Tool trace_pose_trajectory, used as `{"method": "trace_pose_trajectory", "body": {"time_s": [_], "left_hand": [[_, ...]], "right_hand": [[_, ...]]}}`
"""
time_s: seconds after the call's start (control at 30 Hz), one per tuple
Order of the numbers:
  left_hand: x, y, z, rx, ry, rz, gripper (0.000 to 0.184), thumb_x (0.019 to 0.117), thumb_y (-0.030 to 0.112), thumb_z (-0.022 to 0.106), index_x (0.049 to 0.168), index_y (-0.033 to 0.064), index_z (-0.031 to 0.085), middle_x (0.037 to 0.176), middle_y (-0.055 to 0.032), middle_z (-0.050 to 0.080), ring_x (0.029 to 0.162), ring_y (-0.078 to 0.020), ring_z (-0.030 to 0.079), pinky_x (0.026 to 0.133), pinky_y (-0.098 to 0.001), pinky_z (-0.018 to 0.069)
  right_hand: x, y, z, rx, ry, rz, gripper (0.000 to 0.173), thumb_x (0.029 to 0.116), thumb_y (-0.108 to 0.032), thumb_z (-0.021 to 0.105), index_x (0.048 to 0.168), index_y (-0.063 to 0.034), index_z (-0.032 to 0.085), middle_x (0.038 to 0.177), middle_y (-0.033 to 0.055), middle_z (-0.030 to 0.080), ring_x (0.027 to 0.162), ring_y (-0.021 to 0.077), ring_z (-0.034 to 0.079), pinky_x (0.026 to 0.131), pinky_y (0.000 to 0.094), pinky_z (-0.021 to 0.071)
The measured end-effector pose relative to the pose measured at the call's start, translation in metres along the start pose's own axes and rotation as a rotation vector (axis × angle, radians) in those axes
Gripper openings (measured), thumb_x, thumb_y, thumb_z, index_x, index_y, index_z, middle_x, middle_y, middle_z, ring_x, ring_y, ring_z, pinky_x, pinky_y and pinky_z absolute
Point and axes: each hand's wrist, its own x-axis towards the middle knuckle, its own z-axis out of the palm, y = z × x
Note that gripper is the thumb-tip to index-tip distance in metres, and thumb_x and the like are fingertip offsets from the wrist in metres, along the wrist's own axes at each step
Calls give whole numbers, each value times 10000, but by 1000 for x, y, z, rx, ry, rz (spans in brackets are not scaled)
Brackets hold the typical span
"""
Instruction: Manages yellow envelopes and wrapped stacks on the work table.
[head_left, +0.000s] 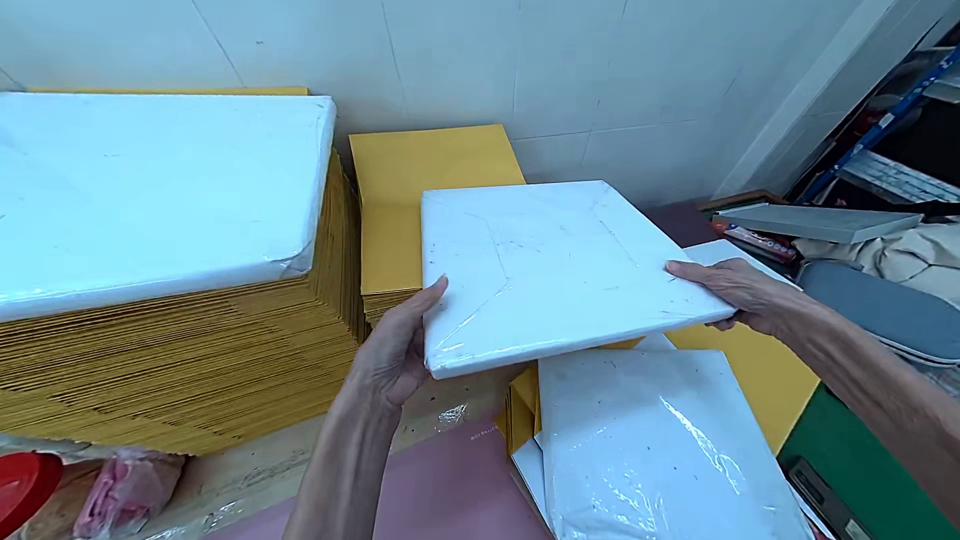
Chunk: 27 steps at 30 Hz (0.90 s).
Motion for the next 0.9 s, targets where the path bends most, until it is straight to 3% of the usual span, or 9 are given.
{"method": "trace_pose_trajectory", "body": {"time_s": [0.07,0.13,0.2,0.27,0.37,0.5,0.63,0.83,0.9], "left_hand": [[4,0,13,21,94,-37,245,1035,299,535,1114,93,643,862,-73,724,725,-145,729,605,-297,610],[6,-2,21,53,162,-20,224,1006,267,601,1102,66,632,826,-80,727,680,-145,727,582,-293,609],[5,-4,27,95,173,37,178,981,182,642,1093,46,623,790,-79,728,639,-138,723,562,-281,607],[1,-5,32,127,156,90,153,960,99,653,1090,26,619,778,-85,728,623,-137,719,556,-274,607],[-11,-11,33,153,139,162,135,958,71,648,1081,17,637,779,-86,729,620,-137,715,557,-269,604],[-48,-34,31,212,54,225,193,956,135,664,1133,58,649,825,-90,740,627,-158,719,546,-294,609],[-96,-67,56,179,33,282,301,819,95,739,1091,10,641,771,-43,735,628,-139,728,578,-299,635],[-177,-128,93,52,-37,173,389,790,-42,761,1119,-140,579,852,-63,744,771,-67,734,759,-261,622],[-185,-155,100,-48,-49,137,379,787,-70,749,1113,-121,564,859,-56,749,781,-78,742,771,-272,628]], "right_hand": [[9,4,3,85,-77,4,372,1047,-411,550,951,-69,658,664,53,670,490,114,627,434,254,515],[15,1,3,162,-204,27,276,1051,-368,543,1117,-118,638,843,28,703,716,110,699,630,274,585],[19,-3,7,159,-192,40,246,1022,-333,599,1122,-110,619,848,33,704,721,110,704,631,278,593],[20,-1,14,134,-39,29,399,961,-371,705,1146,-33,602,872,83,689,726,151,682,650,332,580],[12,9,17,170,136,-25,411,935,-400,743,1018,-14,631,798,79,677,661,142,664,619,331,569],[-15,29,-3,151,214,-56,363,956,-396,714,866,-48,660,680,48,672,556,114,645,531,305,555],[-48,68,-42,60,304,-95,357,992,-406,655,875,-70,679,654,34,659,523,108,621,490,307,536],[-110,111,-102,-201,328,-9,326,1071,-281,544,939,1,641,699,14,609,594,57,599,582,260,527],[-120,124,-112,-233,298,4,275,1058,-217,564,852,-43,614,642,-33,616,560,22,612,557,219,538]]}}
